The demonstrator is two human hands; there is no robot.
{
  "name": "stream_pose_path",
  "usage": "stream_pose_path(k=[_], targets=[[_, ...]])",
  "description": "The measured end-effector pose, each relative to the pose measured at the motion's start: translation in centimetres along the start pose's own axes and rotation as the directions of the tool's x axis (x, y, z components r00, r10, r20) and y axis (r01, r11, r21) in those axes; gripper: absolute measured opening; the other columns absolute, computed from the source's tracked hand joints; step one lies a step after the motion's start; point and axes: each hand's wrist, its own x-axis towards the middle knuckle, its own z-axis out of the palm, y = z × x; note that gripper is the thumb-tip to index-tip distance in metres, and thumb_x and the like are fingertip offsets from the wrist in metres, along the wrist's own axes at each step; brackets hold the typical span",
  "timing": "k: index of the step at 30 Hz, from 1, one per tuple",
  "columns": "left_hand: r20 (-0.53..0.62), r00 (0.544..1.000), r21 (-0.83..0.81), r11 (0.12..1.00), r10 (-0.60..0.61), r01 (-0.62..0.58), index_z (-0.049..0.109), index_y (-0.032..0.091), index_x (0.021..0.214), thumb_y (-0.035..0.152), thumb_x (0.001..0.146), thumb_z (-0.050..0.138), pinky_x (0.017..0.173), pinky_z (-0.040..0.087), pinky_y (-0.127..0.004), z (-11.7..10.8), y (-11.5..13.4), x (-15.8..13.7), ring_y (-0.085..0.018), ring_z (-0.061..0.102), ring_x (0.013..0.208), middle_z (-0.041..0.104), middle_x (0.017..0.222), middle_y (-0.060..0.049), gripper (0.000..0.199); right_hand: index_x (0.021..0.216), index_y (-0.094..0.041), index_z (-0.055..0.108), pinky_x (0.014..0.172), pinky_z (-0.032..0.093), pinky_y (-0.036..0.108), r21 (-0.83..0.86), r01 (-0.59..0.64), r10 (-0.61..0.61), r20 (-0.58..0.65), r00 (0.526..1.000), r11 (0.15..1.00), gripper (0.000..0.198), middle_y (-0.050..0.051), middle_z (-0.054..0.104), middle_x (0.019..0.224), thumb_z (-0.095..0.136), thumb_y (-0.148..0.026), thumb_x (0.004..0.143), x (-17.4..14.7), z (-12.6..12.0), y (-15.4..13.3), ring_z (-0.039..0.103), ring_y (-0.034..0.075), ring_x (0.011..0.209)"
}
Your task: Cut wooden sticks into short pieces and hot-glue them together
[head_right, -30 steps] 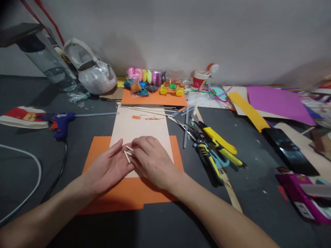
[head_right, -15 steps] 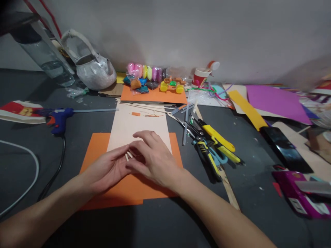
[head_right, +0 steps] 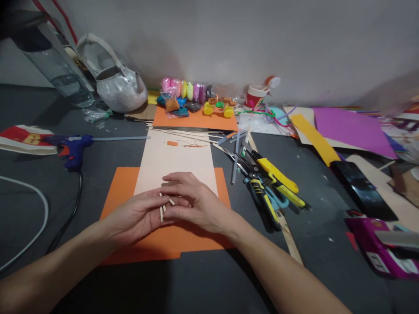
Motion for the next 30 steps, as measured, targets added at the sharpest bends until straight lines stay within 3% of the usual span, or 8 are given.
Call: stream_pose_path(k=[5,11,15,18,22,25,28,30], targets=[[-0.072,0.997,-0.041,0.999,-0.015,0.012,0.067,0.009,0.109,0.006,0.092,0.050,0.088,0.053,-0.035,0.1,0.1,-0.2,-0.018,0.068,0.090,0.069,0.106,-0.013,0.024,0.118,-0.023,0.067,0.105,0.046,0.045,-0.071,0.023,-0.025,-0.028,0.999,0.997,0.026,0.012,0.059,0.133,0.063,-0.021,0.093,0.0,0.1,0.2,0.052,0.021,0.126],[-0.018,0.999,-0.163,0.986,-0.048,0.045,0.064,0.011,0.111,0.026,0.102,0.040,0.091,0.052,-0.039,0.3,0.5,-0.1,-0.019,0.068,0.086,0.069,0.102,-0.013,0.030,0.118,-0.024,0.067,0.104,0.047,0.046,-0.147,0.051,-0.054,-0.015,0.998,0.988,0.029,0.012,0.059,0.133,0.068,-0.028,0.090,0.0,-0.3,-0.1,0.050,0.024,0.129],[-0.004,0.998,-0.217,0.975,-0.058,0.056,0.062,0.011,0.110,0.031,0.103,0.035,0.098,0.049,-0.043,0.3,0.5,0.1,-0.021,0.069,0.093,0.069,0.104,-0.013,0.034,0.107,-0.022,0.070,0.099,0.050,0.047,-0.352,0.048,-0.092,-0.109,0.990,0.935,0.018,0.012,0.065,0.123,0.059,-0.018,0.093,0.1,0.2,-0.5,0.055,0.025,0.121],[-0.011,0.999,-0.243,0.969,-0.044,0.040,0.062,0.010,0.107,0.029,0.104,0.034,0.095,0.051,-0.041,0.2,0.3,0.3,-0.020,0.069,0.090,0.069,0.100,-0.012,0.034,0.101,-0.017,0.069,0.095,0.051,0.049,-0.393,-0.001,-0.082,-0.194,0.978,0.920,0.016,0.015,0.066,0.116,0.056,-0.012,0.092,0.2,1.3,-0.7,0.057,0.027,0.113],[0.000,1.000,-0.251,0.968,-0.018,0.018,0.064,0.010,0.098,0.027,0.105,0.030,0.088,0.053,-0.035,0.2,0.3,0.3,-0.018,0.069,0.084,0.069,0.092,-0.011,0.040,0.087,-0.017,0.067,0.091,0.052,0.051,-0.416,-0.033,-0.080,-0.251,0.965,0.909,0.014,0.014,0.068,0.108,0.055,-0.017,0.094,0.0,2.2,-1.2,0.060,0.027,0.105],[0.015,1.000,-0.234,0.972,-0.015,0.018,0.065,0.011,0.097,0.029,0.105,0.027,0.087,0.054,-0.035,0.3,0.6,0.2,-0.017,0.069,0.079,0.070,0.090,-0.010,0.043,0.099,-0.018,0.068,0.096,0.050,0.052,-0.412,0.008,-0.088,-0.175,0.981,0.911,0.013,0.016,0.065,0.121,0.063,-0.028,0.092,-0.3,1.5,-1.6,0.056,0.028,0.116],[0.044,0.999,-0.202,0.979,-0.031,0.039,0.064,0.013,0.108,0.030,0.105,0.026,0.084,0.054,-0.036,0.4,0.6,0.1,-0.019,0.070,0.083,0.071,0.092,-0.010,0.041,0.128,-0.022,0.061,0.108,0.042,0.054,-0.364,0.035,-0.046,-0.020,0.999,0.931,0.048,0.016,0.052,0.144,0.073,-0.039,0.085,-0.4,0.5,-1.5,0.038,0.030,0.139],[0.066,0.997,-0.182,0.982,-0.043,0.055,0.063,0.014,0.113,0.031,0.105,0.028,0.081,0.054,-0.035,0.5,0.6,0.1,-0.020,0.071,0.084,0.071,0.092,-0.011,0.040,0.130,-0.026,0.060,0.110,0.040,0.053,-0.302,0.010,0.001,0.037,0.999,0.953,0.052,0.014,0.047,0.149,0.075,-0.040,0.083,-0.3,0.1,-1.2,0.032,0.029,0.144]])
